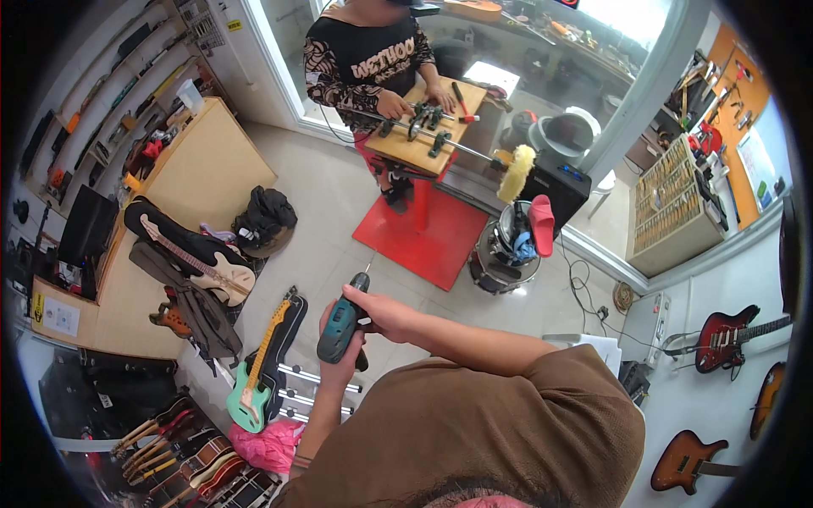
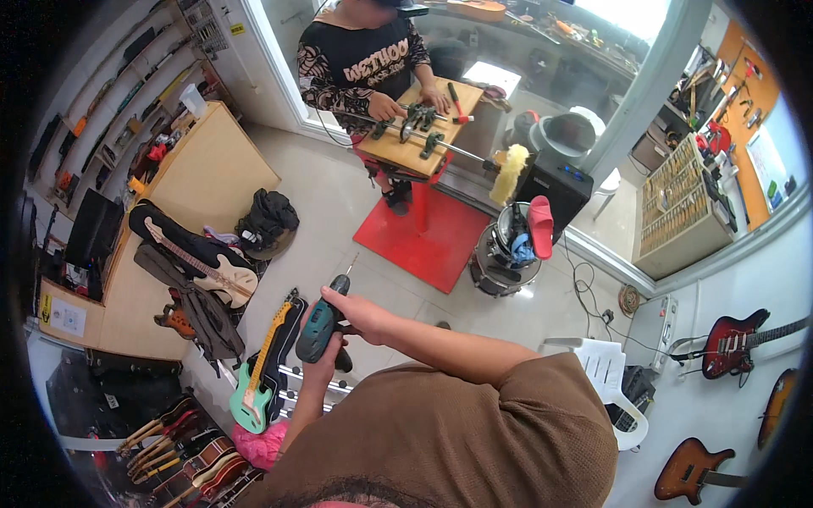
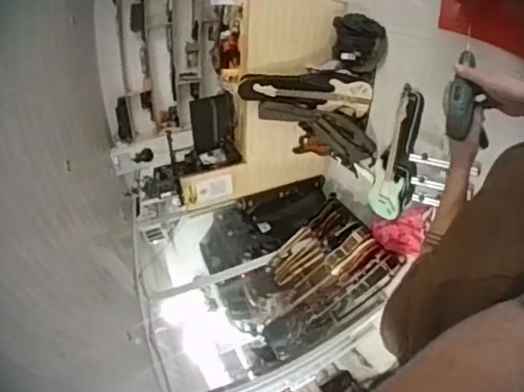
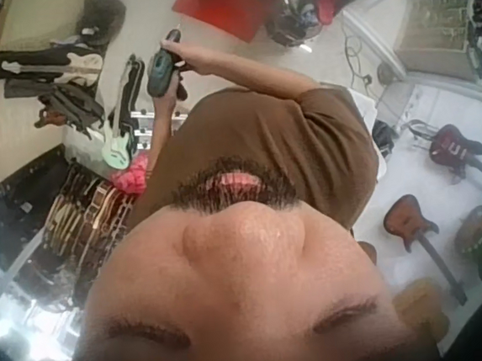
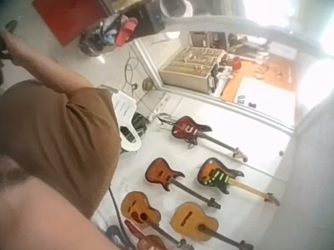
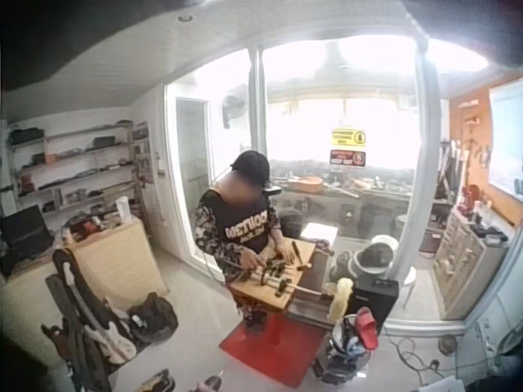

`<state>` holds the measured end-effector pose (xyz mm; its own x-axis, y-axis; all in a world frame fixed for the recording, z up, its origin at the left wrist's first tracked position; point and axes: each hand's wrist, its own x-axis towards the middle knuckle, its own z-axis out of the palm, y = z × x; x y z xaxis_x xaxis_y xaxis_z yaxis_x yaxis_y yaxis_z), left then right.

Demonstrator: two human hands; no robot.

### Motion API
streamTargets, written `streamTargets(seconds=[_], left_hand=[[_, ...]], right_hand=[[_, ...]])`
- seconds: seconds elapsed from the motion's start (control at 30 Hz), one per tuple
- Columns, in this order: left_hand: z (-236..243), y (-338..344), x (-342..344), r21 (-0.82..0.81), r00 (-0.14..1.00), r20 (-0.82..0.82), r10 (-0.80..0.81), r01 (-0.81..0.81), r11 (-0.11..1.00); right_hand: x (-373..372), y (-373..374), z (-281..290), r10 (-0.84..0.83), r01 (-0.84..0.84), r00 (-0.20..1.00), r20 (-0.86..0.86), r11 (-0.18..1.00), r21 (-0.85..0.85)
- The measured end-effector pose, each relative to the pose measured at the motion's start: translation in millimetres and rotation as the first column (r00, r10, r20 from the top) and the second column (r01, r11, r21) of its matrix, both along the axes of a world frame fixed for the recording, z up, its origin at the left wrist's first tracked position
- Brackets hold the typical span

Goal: The person holds a power drill and uses it to drill holes into a wooden board mounted with clamps on a workbench, while another person assists by steadying the board.

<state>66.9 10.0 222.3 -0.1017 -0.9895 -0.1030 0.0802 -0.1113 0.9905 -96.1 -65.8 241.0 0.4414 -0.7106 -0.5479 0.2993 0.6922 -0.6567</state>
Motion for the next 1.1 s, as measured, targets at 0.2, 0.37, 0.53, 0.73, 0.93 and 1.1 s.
streamTargets(seconds=[0.2,0.37,0.53,0.73,0.93,1.1], left_hand=[[-6.8,-70.7,31.8,-0.151,0.969,0.219,0.112,-0.080,0.985],[25.6,-149.0,30.7,-0.128,0.971,0.186,0.151,-0.128,0.984],[32.1,-223.2,49.9,-0.201,0.949,0.302,0.090,-0.029,0.979],[34.6,-317.7,70.6,-0.267,0.905,0.421,0.065,0.055,0.962],[39.5,-420.2,101.2,-0.248,0.843,0.522,-0.127,0.293,0.923],[32.5,-501.8,123.6,-0.271,0.775,0.576,-0.258,0.480,0.835]], right_hand=[[12.9,-82.6,-10.5,0.270,-0.275,0.961,-0.051,0.941,-0.196],[-5.8,-174.7,-32.5,0.432,-0.423,0.901,-0.046,0.846,-0.325],[-41.4,-253.6,-49.0,0.484,-0.498,0.865,-0.131,0.801,-0.332],[-78.3,-307.3,-93.8,0.119,-0.418,0.788,-0.604,0.824,-0.383],[-96.1,-368.6,-34.2,-0.430,-0.310,0.086,-0.899,0.846,-0.434],[-127.2,-437.5,-40.1,-0.561,-0.225,-0.334,-0.758,0.828,-0.514]])
